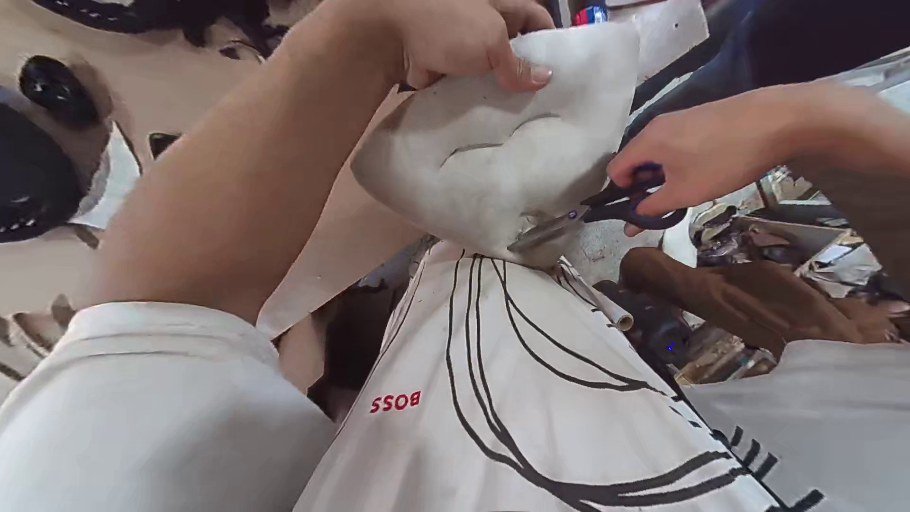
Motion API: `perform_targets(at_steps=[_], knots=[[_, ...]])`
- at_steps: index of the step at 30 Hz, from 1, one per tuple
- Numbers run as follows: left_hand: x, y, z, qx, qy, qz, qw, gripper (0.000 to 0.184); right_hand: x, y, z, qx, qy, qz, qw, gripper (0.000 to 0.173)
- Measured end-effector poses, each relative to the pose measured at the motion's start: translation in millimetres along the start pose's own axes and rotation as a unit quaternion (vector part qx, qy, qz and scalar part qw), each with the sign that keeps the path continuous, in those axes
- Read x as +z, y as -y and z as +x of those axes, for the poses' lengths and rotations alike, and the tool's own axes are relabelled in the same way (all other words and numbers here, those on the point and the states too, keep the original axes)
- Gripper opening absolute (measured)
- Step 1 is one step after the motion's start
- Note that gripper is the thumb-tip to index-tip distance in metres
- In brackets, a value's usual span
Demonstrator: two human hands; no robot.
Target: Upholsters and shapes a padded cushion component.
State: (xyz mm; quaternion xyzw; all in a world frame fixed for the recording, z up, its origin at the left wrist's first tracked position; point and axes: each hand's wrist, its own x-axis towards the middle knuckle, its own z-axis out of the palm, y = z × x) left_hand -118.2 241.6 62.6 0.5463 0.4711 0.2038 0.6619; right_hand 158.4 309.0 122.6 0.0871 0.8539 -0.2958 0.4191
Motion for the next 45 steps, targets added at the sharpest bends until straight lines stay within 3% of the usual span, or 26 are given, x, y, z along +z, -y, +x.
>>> perform_targets(at_steps=[3,12,14,16,18,20,23,27,29,31,33,34,36,37,39,41,42,45], knots=[[-1,-3,0,-0.007,-0.006,0.013,1.0,0.036,3,-6,6,-0.018,0.01,0.013,1.0,0.029],[1,-2,1,-0.029,-0.013,-0.01,0.999,0.025,17,-30,0,-0.036,-0.008,0.029,0.999,0.026],[-7,5,-3,-0.054,-0.024,-0.029,0.998,0.026,19,-45,-16,-0.033,-0.05,0.025,0.998,0.023],[-22,25,-24,-0.055,-0.052,-0.06,0.995,0.033,27,-60,-31,-0.008,-0.152,0.047,0.987,0.018],[-34,56,-66,-0.053,-0.133,-0.08,0.987,0.041,48,-62,-26,0.043,-0.275,0.127,0.952,0.024],[-28,93,-119,-0.092,-0.272,-0.117,0.951,0.047,77,-67,17,0.08,-0.379,0.183,0.904,0.03],[2,185,-190,-0.094,-0.462,-0.181,0.863,0.051,101,-51,128,0.186,-0.402,0.229,0.867,0.039],[58,281,-243,-0.048,-0.619,-0.29,0.728,0.045,109,-14,259,0.125,-0.419,0.27,0.858,0.04],[75,299,-232,-0.024,-0.653,-0.369,0.661,0.038,88,-11,272,0.097,-0.441,0.248,0.857,0.041],[86,301,-211,-0.018,-0.666,-0.434,0.606,0.037,55,-33,240,0.093,-0.478,0.181,0.855,0.036],[99,295,-189,-0.098,-0.719,-0.389,0.567,0.042,17,-93,195,0.124,-0.499,0.101,0.851,0.038],[104,291,-183,-0.187,-0.757,-0.281,0.56,0.048,-8,-129,182,0.144,-0.494,0.042,0.857,0.037],[110,274,-178,-0.342,-0.736,-0.005,0.584,0.083,-49,-202,166,0.149,-0.442,-0.068,0.882,0.046],[113,265,-175,-0.369,-0.697,0.107,0.606,0.089,-62,-228,166,0.124,-0.407,-0.109,0.898,0.056],[106,262,-162,-0.305,-0.631,0.244,0.671,0.066,-71,-256,178,0.074,-0.356,-0.178,0.914,0.066],[97,273,-146,-0.212,-0.535,0.302,0.76,0.046,-64,-269,187,0.009,-0.324,-0.218,0.921,0.058],[99,281,-137,-0.188,-0.502,0.32,0.781,0.045,-62,-276,188,-0.024,-0.299,-0.228,0.926,0.054],[82,294,-127,-0.168,-0.498,0.36,0.771,0.053,-68,-277,200,-0.07,-0.224,-0.266,0.935,0.061]])
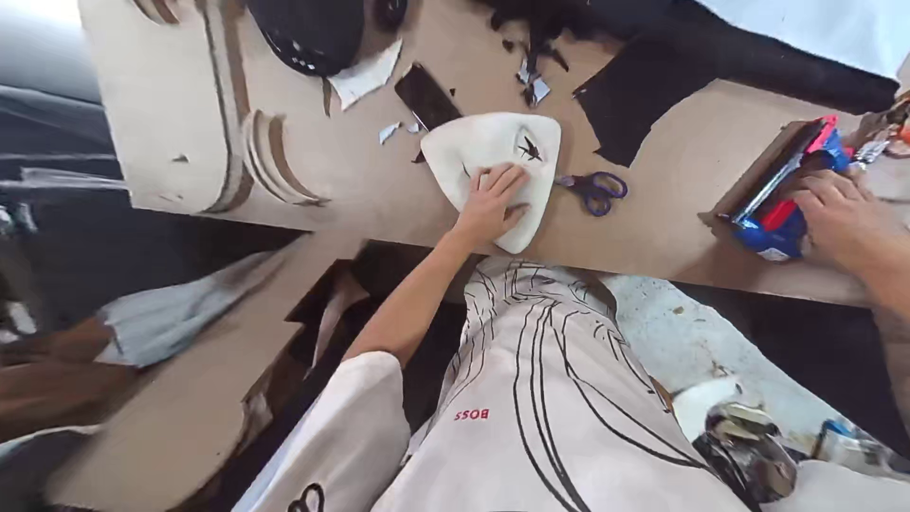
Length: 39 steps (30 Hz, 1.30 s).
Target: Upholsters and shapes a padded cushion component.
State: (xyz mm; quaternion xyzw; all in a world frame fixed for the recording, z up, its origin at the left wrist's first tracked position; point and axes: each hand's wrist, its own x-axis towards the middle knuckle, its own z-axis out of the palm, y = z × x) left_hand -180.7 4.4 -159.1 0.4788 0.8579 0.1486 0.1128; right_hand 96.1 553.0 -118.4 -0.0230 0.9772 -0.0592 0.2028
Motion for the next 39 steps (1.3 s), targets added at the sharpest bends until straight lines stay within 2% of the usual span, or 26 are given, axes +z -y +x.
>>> perform_targets(at_steps=[2,4,6,8,10,13,14,15,16,17,21,24,29,33,39], knots=[[4,2,8,-0.007,-0.013,0.004,1.0,0.055,-16,27,16,-0.018,0.049,-0.023,0.998,0.062],[7,1,13,-0.026,-0.014,0.006,1.0,0.057,-37,69,38,-0.038,0.06,-0.034,0.997,0.063],[5,-4,20,-0.055,0.005,-0.007,0.998,0.059,-63,123,62,-0.048,0.054,-0.04,0.997,0.062],[10,-7,24,-0.075,0.022,-0.022,0.997,0.061,-101,183,84,-0.021,0.057,-0.037,0.997,0.061],[15,-5,32,-0.082,0.028,-0.031,0.996,0.061,-145,226,121,0.03,0.048,0.01,0.998,0.058],[16,-3,29,-0.085,0.018,-0.058,0.994,0.058,-206,269,182,0.086,0.105,0.148,0.98,0.054],[18,-1,27,-0.084,0.01,-0.064,0.994,0.059,-219,276,204,0.086,0.131,0.181,0.971,0.059],[20,0,27,-0.083,-0.006,-0.073,0.994,0.06,-229,281,226,0.077,0.162,0.207,0.962,0.072],[22,1,26,-0.083,-0.034,-0.08,0.993,0.061,-234,286,248,0.068,0.191,0.229,0.952,0.085],[24,2,25,-0.084,-0.066,-0.088,0.99,0.062,-236,291,268,0.068,0.22,0.24,0.943,0.091],[29,4,23,-0.105,-0.116,-0.109,0.982,0.074,-231,314,324,0.137,0.336,0.229,0.903,0.084],[26,6,23,-0.106,-0.117,-0.126,0.979,0.075,-230,329,346,0.201,0.38,0.23,0.873,0.076],[21,10,23,-0.123,-0.114,-0.158,0.973,0.078,-230,346,373,0.232,0.42,0.178,0.859,0.074],[19,10,22,-0.129,-0.101,-0.173,0.971,0.083,-226,357,376,0.289,0.409,0.213,0.839,0.079],[20,12,21,-0.126,-0.098,-0.18,0.971,0.083,-222,366,374,0.291,0.416,0.189,0.841,0.082]])
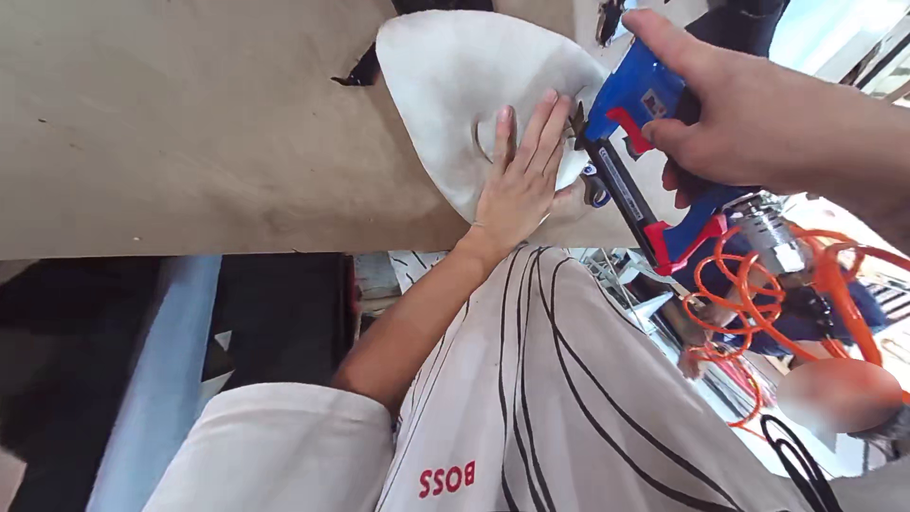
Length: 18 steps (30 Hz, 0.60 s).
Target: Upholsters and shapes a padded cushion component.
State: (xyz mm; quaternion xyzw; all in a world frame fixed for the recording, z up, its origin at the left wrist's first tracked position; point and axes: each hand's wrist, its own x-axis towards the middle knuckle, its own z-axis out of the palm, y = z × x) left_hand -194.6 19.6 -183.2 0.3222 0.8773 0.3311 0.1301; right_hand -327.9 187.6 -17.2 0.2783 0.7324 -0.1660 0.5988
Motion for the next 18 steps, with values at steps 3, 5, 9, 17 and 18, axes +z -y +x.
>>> perform_targets(at_steps=[3,5,9,17,18], knots=[[4,1,0,-0.013,-0.021,0.003,1.0,0.082,-2,4,4,-0.001,0.01,-0.026,1.0,0.077],[5,2,2,-0.018,-0.043,0.005,0.999,0.084,-2,4,0,-0.014,0.004,-0.014,1.0,0.077],[5,4,3,-0.014,-0.062,0.0,0.998,0.087,8,-37,-29,-0.066,-0.119,0.007,0.991,0.081],[-6,-14,8,0.044,0.057,0.058,0.996,0.054,140,-238,-25,0.039,-0.482,0.073,0.872,0.069],[-5,-16,10,0.044,0.065,0.073,0.994,0.054,157,-259,-10,0.039,-0.491,0.085,0.866,0.074]])
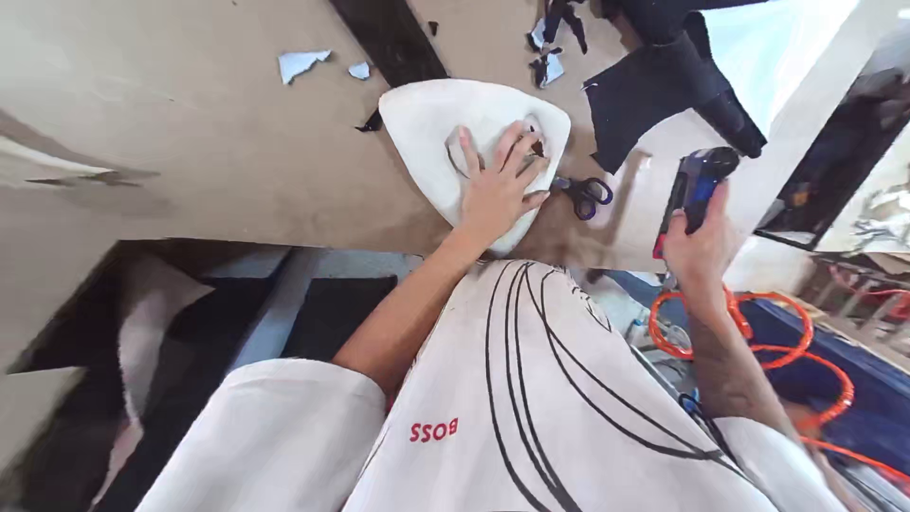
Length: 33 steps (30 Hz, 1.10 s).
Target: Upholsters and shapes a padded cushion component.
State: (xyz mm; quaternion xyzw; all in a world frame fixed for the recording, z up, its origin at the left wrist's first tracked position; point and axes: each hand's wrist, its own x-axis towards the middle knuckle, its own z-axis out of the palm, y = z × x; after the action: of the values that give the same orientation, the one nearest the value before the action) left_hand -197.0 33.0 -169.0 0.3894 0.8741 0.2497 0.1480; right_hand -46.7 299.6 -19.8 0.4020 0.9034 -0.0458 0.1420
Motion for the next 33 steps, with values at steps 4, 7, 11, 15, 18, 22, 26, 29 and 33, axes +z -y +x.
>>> perform_targets(at_steps=[4,7,11,15,18,22,26,29,33], knots=[[2,5,9,0.016,-0.001,0.0,1.0,0.047,79,-73,7,-0.05,-0.072,0.081,0.993,0.067],[-19,8,-7,-0.036,-0.11,-0.15,0.982,0.028,102,-89,15,-0.071,-0.125,0.115,0.983,0.05],[-48,7,-57,-0.262,-0.138,-0.052,0.954,0.058,92,-55,-8,-0.145,-0.059,0.195,0.968,0.045],[-43,20,-47,-0.398,-0.169,-0.088,0.897,0.096,127,-6,-4,-0.244,-0.008,0.216,0.945,0.044],[-43,21,-34,-0.473,-0.156,-0.141,0.855,0.118,133,2,-16,-0.188,0.007,0.196,0.962,0.037],[-39,11,-31,-0.523,-0.124,-0.142,0.831,0.129,108,-18,-40,-0.046,0.123,0.163,0.978,0.044],[-48,1,-32,-0.478,-0.182,-0.317,0.799,0.086,112,-51,-45,-0.039,0.023,0.201,0.978,0.036],[-53,-16,-43,-0.415,-0.212,-0.494,0.734,0.073,101,-48,-42,-0.108,-0.049,0.257,0.959,0.044],[-42,-33,-57,-0.39,-0.196,-0.64,0.632,0.054,87,25,-38,-0.067,0.151,0.492,0.855,0.076]])
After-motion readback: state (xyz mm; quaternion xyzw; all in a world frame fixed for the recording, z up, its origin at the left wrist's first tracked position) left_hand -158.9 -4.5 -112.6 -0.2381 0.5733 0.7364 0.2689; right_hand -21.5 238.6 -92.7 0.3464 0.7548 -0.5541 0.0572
